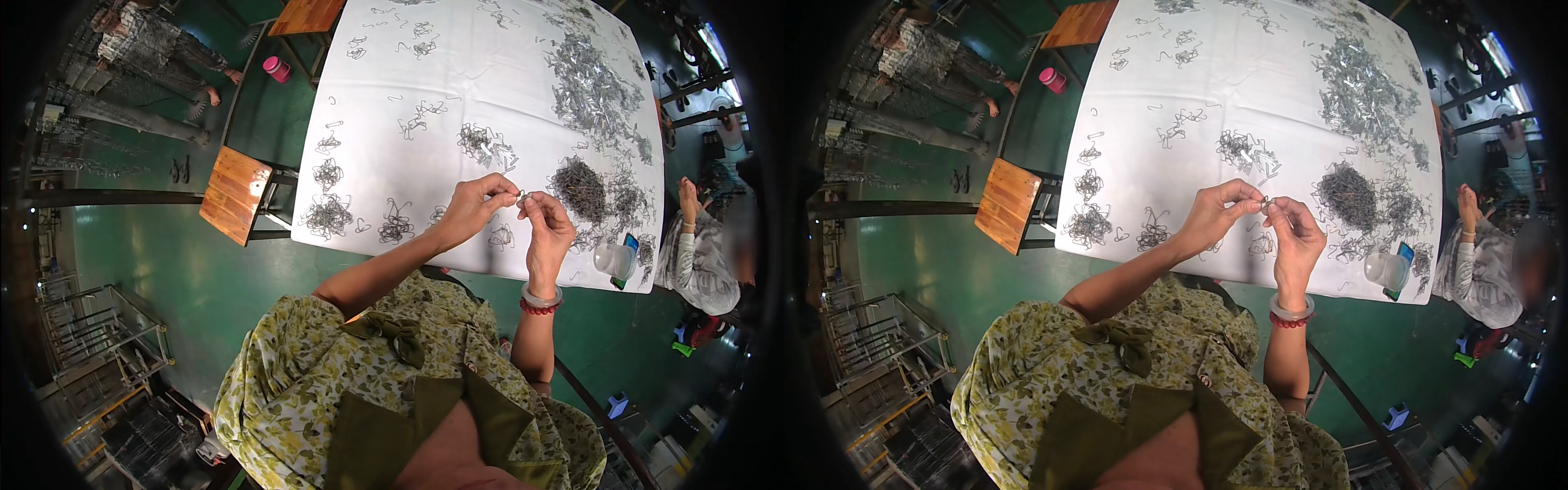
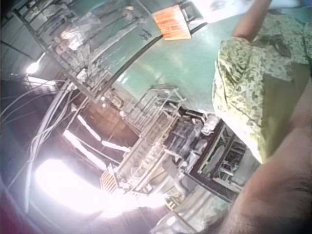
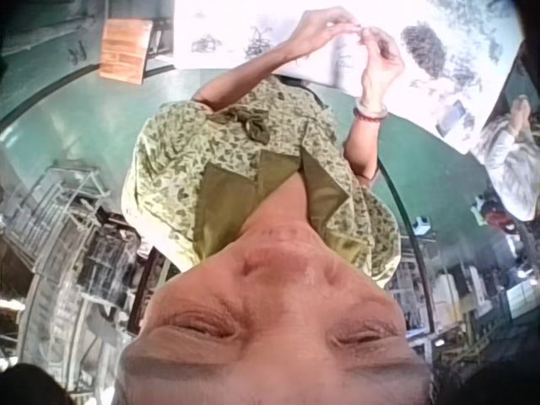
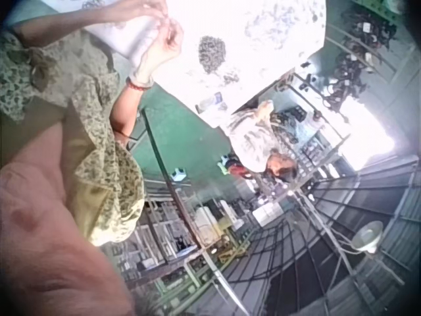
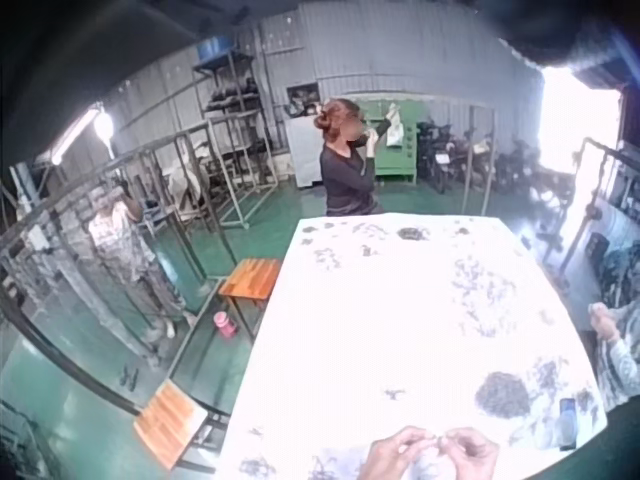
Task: The person sits at a table and repeatedly picks up small wire pieces, bends them into loops, and places them into a pile. They occasionally adjust the pile of wires on the table while continuing the repetitive assembly.
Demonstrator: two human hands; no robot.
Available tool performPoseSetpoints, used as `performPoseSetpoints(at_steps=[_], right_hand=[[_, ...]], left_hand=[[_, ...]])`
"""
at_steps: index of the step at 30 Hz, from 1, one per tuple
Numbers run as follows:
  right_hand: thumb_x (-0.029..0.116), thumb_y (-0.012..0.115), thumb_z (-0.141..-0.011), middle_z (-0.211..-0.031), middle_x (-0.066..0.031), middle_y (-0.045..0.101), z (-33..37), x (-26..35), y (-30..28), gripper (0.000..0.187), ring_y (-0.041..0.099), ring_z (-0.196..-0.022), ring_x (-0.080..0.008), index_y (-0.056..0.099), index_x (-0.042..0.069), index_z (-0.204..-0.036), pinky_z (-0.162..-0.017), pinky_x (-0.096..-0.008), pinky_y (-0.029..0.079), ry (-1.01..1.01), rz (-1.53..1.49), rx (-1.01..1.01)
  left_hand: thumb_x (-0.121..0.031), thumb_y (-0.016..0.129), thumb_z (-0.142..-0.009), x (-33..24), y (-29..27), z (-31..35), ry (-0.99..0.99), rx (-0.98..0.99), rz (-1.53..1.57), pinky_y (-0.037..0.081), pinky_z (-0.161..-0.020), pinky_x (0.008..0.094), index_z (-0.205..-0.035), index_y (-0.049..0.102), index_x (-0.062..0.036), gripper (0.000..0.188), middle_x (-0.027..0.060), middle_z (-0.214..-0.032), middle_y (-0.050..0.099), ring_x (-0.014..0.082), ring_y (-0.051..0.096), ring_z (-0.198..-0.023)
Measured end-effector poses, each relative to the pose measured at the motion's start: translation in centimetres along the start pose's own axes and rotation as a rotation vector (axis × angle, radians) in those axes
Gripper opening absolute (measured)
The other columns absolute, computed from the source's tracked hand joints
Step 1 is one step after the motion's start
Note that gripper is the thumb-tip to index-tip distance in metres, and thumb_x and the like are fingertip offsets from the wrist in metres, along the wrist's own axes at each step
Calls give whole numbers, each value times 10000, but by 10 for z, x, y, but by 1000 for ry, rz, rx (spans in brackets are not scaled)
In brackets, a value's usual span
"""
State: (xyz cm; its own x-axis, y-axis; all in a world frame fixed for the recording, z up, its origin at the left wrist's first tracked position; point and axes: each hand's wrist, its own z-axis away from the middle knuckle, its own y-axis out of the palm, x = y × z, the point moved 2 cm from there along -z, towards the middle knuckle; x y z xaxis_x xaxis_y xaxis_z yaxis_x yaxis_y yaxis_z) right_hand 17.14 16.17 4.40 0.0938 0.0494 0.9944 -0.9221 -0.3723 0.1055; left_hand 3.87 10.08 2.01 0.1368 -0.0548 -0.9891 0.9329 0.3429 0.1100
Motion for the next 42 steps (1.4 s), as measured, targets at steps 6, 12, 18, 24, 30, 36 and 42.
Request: performPoseSetpoints(at_steps=[6,12,18,24,30,36,42], right_hand=[[-15,650,-830,-808,-72,632,0,2,1,106,555,-682,-124,639,-46,-931,-643,-238,453,11,15,9],[0,665,-827,-841,-74,668,3,2,4,114,580,-712,-97,650,-31,-936,-636,-221,463,34,3,-17],[-17,664,-822,-853,-78,676,4,9,7,119,609,-772,-100,651,-27,-940,-699,-220,484,-4,35,-84],[-39,671,-803,-844,-64,681,-3,10,-3,127,606,-746,-89,663,-26,-929,-684,-205,482,-38,78,-156],[-39,670,-805,-829,-74,679,4,5,-19,125,628,-763,-108,653,-38,-930,-709,-221,498,5,102,-203],[-16,685,-800,-831,-76,685,8,10,-31,134,628,-752,-104,655,-40,-929,-703,-221,493,36,179,-220],[36,692,-794,-802,-33,682,8,2,-27,128,584,-720,-48,681,-12,-913,-638,-193,453,-44,62,-205]], left_hand=[[-174,654,-861,-8,-2,7,-61,15,-35,471,-773,266,-947,663,-23,174,34,-849,676,84,591,-815],[-162,653,-859,-11,-13,12,20,73,-114,481,-733,261,-955,667,-26,167,36,-846,682,92,608,-799],[-121,666,-837,18,-38,-11,241,-109,-103,493,-751,280,-972,672,-24,166,63,-907,686,142,628,-814],[-178,680,-792,89,-158,-123,88,-269,-960,511,-673,372,-811,657,12,192,197,-802,662,318,647,-725],[-86,600,-793,164,-179,-150,106,-144,-1331,522,-725,436,-754,625,67,160,264,-776,637,410,631,-747],[-70,581,-806,139,-171,-132,113,-134,-1251,523,-735,405,-819,649,31,123,214,-793,659,336,657,-782],[-72,558,-842,88,-156,-121,-79,-142,-916,546,-609,371,-821,630,27,124,169,-735,659,245,664,-611]])
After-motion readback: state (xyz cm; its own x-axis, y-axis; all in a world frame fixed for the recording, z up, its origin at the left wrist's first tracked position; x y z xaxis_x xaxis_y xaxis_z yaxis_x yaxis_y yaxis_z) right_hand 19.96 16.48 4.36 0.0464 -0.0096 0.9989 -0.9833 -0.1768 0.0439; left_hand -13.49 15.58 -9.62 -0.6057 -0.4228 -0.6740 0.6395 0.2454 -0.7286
